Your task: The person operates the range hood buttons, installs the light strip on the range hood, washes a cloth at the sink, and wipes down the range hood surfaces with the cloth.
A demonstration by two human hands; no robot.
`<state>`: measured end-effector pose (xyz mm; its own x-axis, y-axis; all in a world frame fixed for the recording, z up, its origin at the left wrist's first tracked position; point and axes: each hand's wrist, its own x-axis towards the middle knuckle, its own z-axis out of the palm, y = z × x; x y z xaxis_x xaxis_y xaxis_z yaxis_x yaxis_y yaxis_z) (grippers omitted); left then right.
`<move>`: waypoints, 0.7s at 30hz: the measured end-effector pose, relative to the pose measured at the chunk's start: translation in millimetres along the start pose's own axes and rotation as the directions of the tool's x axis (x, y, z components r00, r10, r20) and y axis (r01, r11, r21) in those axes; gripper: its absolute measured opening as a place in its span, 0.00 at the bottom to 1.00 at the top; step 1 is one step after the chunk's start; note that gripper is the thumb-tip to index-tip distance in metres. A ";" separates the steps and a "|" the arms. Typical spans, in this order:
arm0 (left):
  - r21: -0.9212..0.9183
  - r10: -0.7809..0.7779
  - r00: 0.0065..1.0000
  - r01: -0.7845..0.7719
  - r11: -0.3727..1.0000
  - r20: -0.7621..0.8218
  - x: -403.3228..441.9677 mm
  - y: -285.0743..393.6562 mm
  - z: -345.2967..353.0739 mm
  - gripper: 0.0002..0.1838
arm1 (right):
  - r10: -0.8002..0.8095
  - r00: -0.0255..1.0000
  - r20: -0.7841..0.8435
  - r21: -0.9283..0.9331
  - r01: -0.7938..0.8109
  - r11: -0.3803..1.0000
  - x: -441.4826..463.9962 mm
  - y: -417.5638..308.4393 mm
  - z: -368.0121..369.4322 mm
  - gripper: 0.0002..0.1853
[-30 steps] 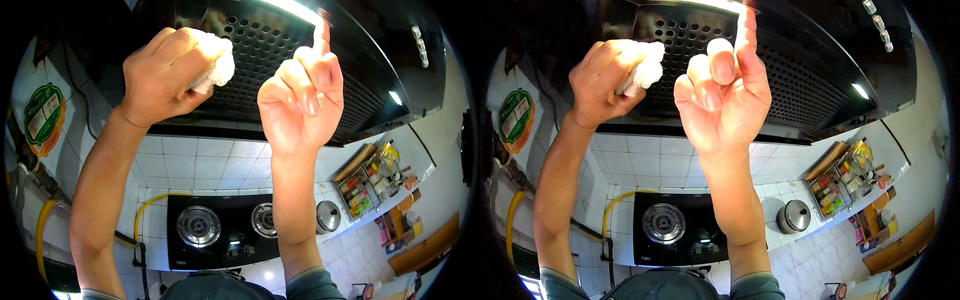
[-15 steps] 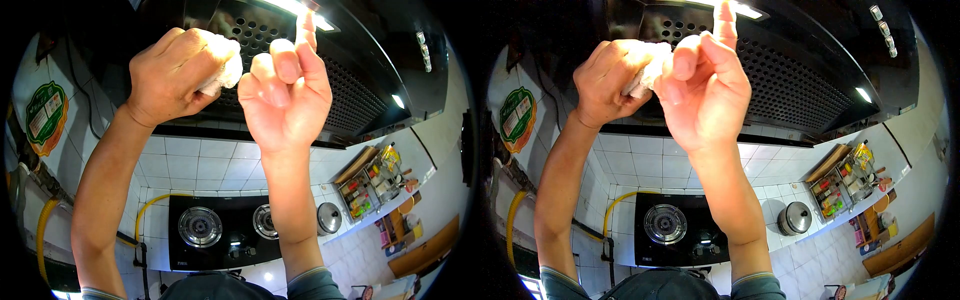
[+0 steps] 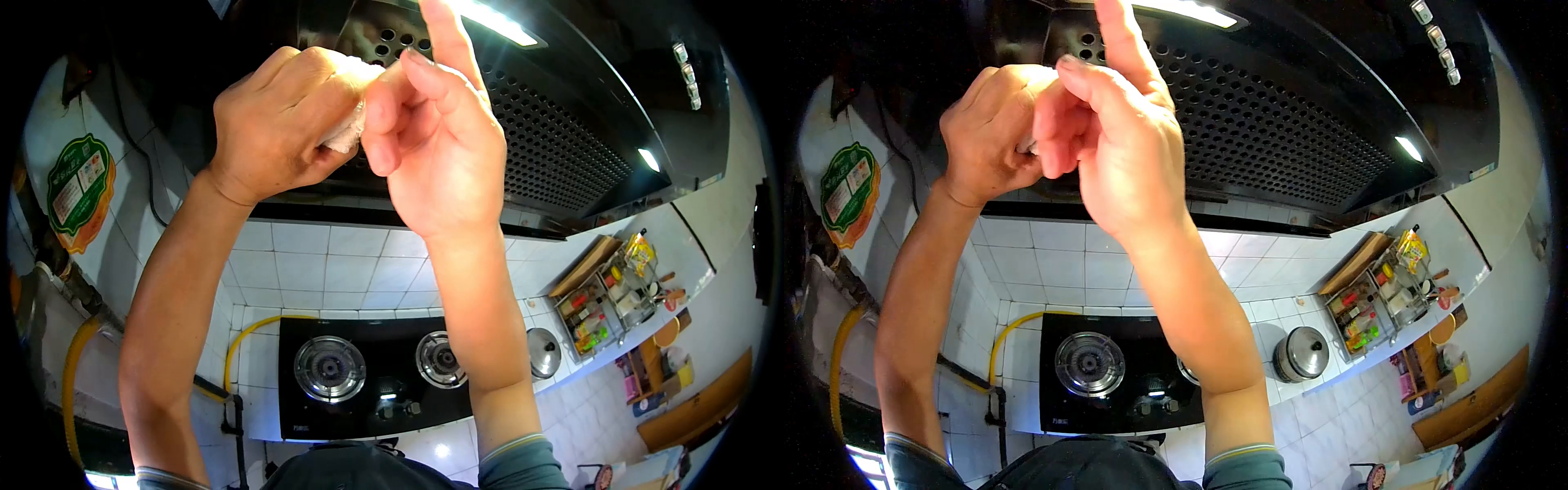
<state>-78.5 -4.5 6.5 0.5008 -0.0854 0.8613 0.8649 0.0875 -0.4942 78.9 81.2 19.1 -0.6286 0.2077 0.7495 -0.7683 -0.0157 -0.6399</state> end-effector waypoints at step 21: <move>0.054 -0.018 0.998 0.015 0.998 0.066 -3.7 1.0 -4.7 0.23 | -0.822 0.569 0.037 -0.884 0.402 0.239 54.5 8.0 1.6 0.19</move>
<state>-79.4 -8.8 2.3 0.4817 -0.0215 0.8761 0.8691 0.1394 -0.4745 38.3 90.8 55.1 0.2690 0.0952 0.9584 -0.3288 0.9444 -0.0015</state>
